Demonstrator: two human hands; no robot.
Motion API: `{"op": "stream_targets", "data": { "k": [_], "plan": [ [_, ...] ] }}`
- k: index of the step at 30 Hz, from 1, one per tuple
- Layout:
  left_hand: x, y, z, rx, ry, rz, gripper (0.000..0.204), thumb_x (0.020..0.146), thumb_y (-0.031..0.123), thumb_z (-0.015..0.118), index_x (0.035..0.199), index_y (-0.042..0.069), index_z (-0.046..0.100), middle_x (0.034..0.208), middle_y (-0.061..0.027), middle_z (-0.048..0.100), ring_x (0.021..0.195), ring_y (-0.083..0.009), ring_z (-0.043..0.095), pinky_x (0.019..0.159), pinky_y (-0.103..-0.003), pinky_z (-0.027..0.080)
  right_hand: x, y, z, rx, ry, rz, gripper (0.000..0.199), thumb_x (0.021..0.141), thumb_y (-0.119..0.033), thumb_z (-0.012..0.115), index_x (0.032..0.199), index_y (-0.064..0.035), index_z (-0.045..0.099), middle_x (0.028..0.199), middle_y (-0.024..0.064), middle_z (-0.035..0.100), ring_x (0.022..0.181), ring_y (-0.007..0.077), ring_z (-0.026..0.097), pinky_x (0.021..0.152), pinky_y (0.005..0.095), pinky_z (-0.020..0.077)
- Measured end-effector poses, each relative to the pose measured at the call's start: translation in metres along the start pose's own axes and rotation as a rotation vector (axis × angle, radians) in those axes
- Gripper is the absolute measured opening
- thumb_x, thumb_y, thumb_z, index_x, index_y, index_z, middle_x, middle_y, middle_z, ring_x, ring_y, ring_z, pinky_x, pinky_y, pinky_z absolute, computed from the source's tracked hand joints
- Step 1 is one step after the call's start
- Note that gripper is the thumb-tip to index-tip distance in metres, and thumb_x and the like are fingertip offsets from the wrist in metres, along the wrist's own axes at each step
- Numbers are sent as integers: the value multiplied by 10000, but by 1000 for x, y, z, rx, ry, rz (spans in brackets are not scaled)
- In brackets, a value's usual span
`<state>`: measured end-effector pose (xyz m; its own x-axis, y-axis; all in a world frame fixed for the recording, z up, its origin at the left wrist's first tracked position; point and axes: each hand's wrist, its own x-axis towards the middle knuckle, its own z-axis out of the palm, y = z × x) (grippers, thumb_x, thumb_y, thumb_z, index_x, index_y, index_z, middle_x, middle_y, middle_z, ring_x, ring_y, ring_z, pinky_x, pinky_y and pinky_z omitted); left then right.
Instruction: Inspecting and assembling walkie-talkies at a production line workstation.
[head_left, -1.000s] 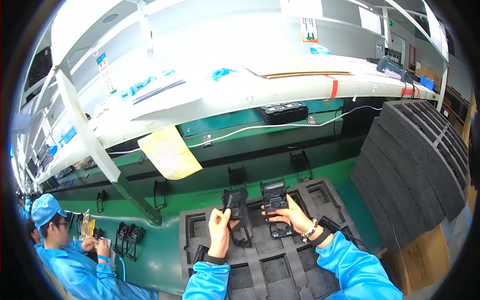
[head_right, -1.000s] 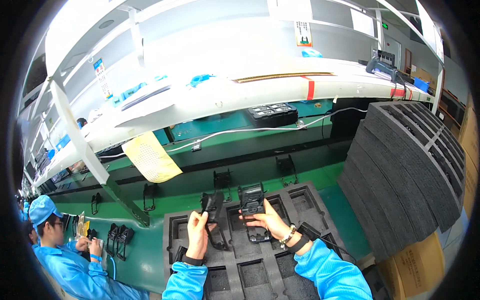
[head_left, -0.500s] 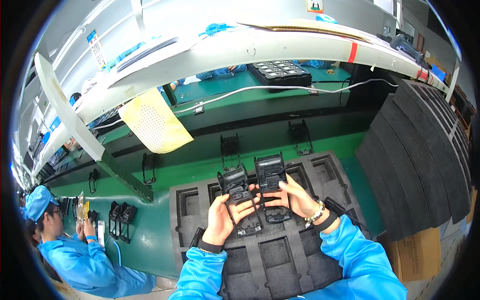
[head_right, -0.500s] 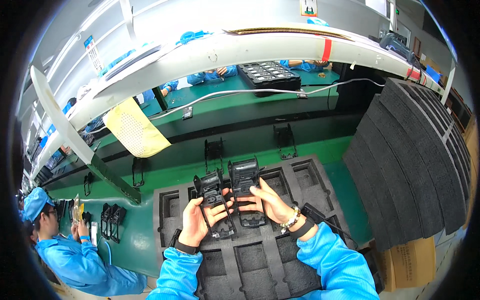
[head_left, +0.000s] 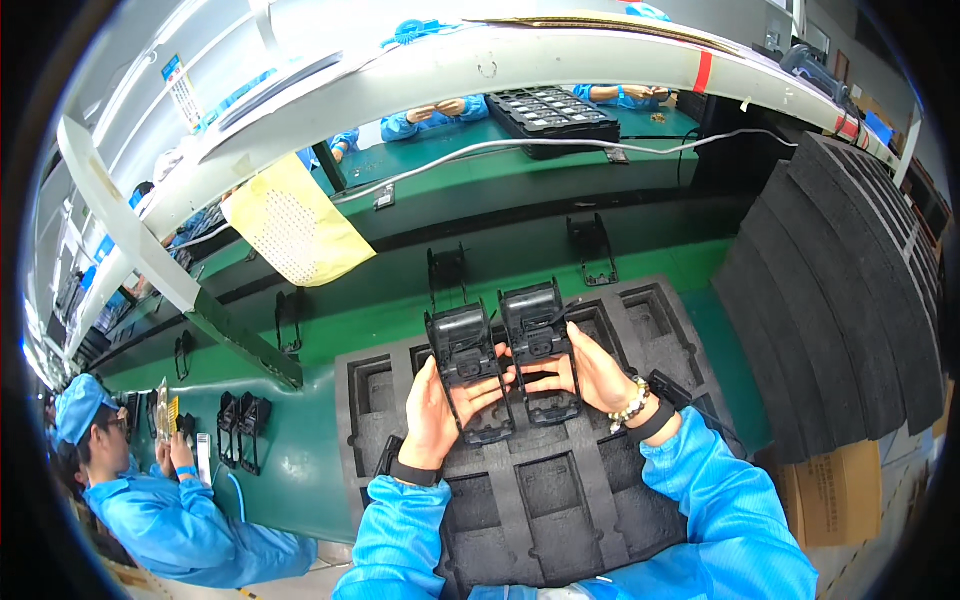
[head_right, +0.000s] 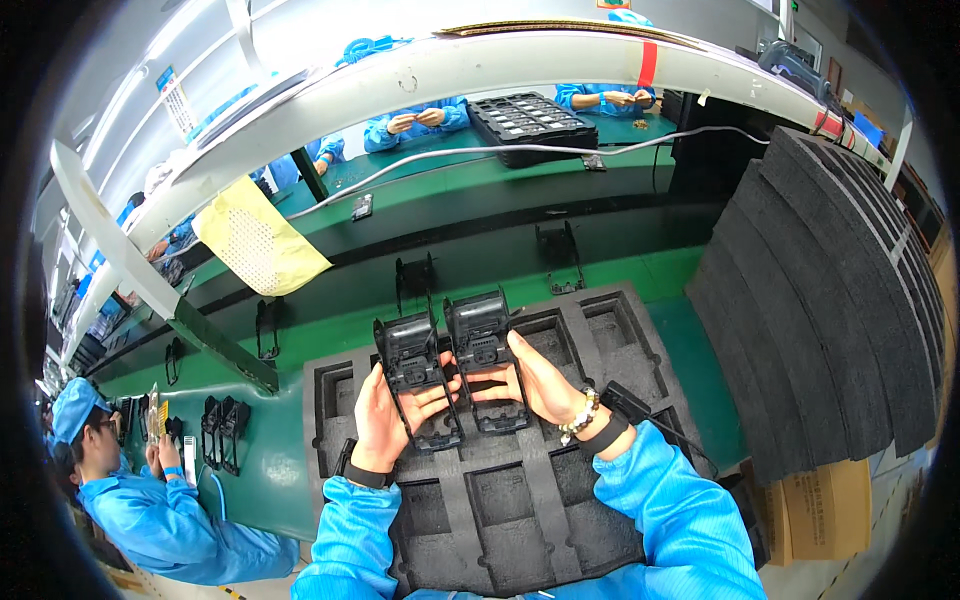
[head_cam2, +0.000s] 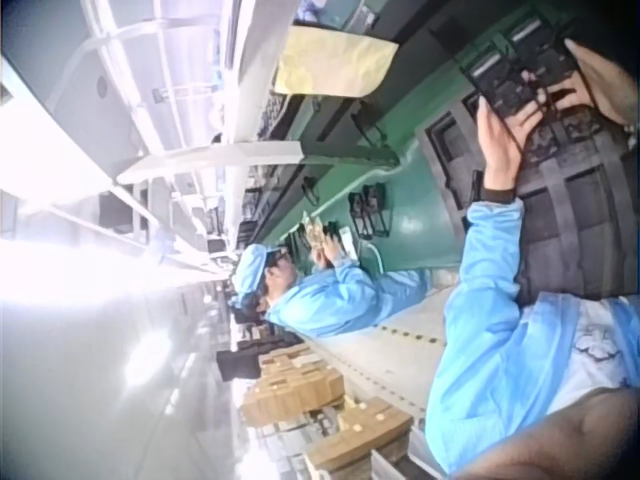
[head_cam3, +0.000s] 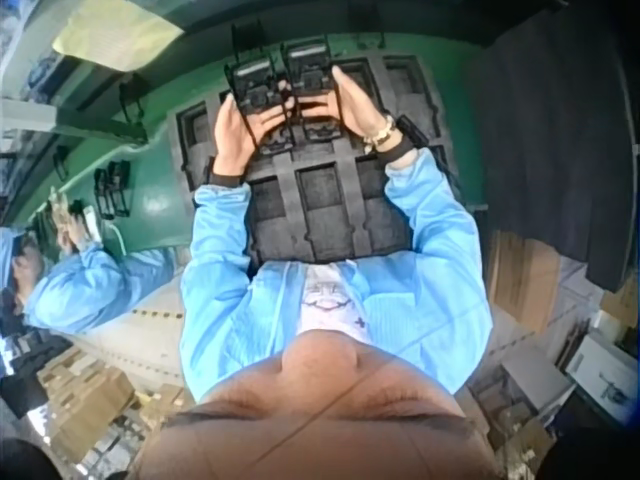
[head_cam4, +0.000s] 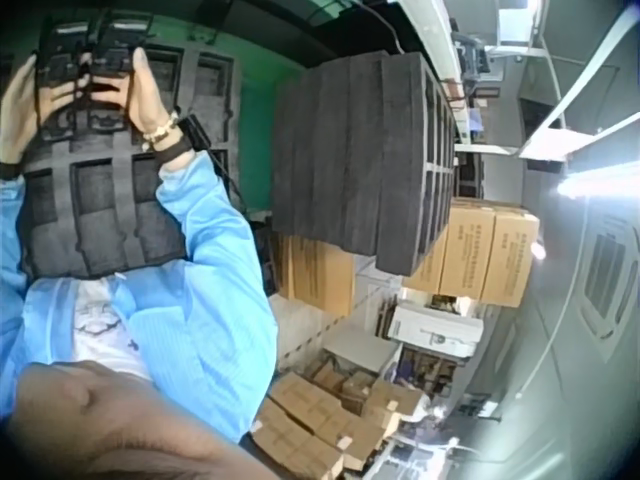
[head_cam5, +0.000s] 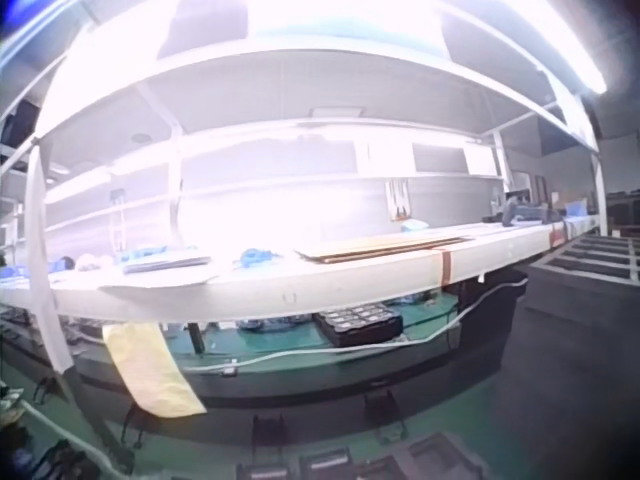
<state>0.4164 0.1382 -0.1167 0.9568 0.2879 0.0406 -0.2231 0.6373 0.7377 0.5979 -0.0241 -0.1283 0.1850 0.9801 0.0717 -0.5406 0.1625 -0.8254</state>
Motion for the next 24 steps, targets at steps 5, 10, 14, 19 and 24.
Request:
{"op": "stream_targets", "data": {
  "k": [5,10,14,19,24],
  "plan": [
    [1,0,-2,10,-25,-2,689,1021,524,224,1481,25,343,1449,-245,452,1240,-422,546,1057,-489,433,1,1,-1,6,4,-5,623,1040,-522,295,1471,-77,359,1426,156,491,1270,335,524,1017,518,475],
    [1,0,-1,35,-21,6,692,1021,523,213,1482,22,338,1445,-245,456,1238,-429,545,1062,-491,427,-1,-2,2,6,2,-7,620,1042,-520,289,1473,-79,354,1429,160,488,1274,334,520,1025,512,469],
    [1,-1,0,36,-7,19,706,1013,522,245,1475,-4,337,1440,-265,450,1234,-448,538,1060,-528,421,-1,-4,3,-15,2,-9,623,1043,-525,275,1472,-80,356,1432,163,487,1274,337,521,1027,505,468],
    [1,-2,-2,19,-20,16,698,1016,516,235,1484,6,325,1446,-257,447,1233,-450,538,1061,-528,421,-1,-5,6,-37,22,-5,626,1043,-525,270,1465,-74,367,1423,164,496,1270,337,528,1025,499,470],
    [-2,-1,-4,29,-11,7,684,1020,511,234,1486,18,324,1450,-247,446,1229,-447,542,1063,-530,420,-2,-3,10,-24,21,-16,641,1043,-529,255,1457,-56,381,1401,162,515,1263,334,536,1025,498,468]
  ]
}}
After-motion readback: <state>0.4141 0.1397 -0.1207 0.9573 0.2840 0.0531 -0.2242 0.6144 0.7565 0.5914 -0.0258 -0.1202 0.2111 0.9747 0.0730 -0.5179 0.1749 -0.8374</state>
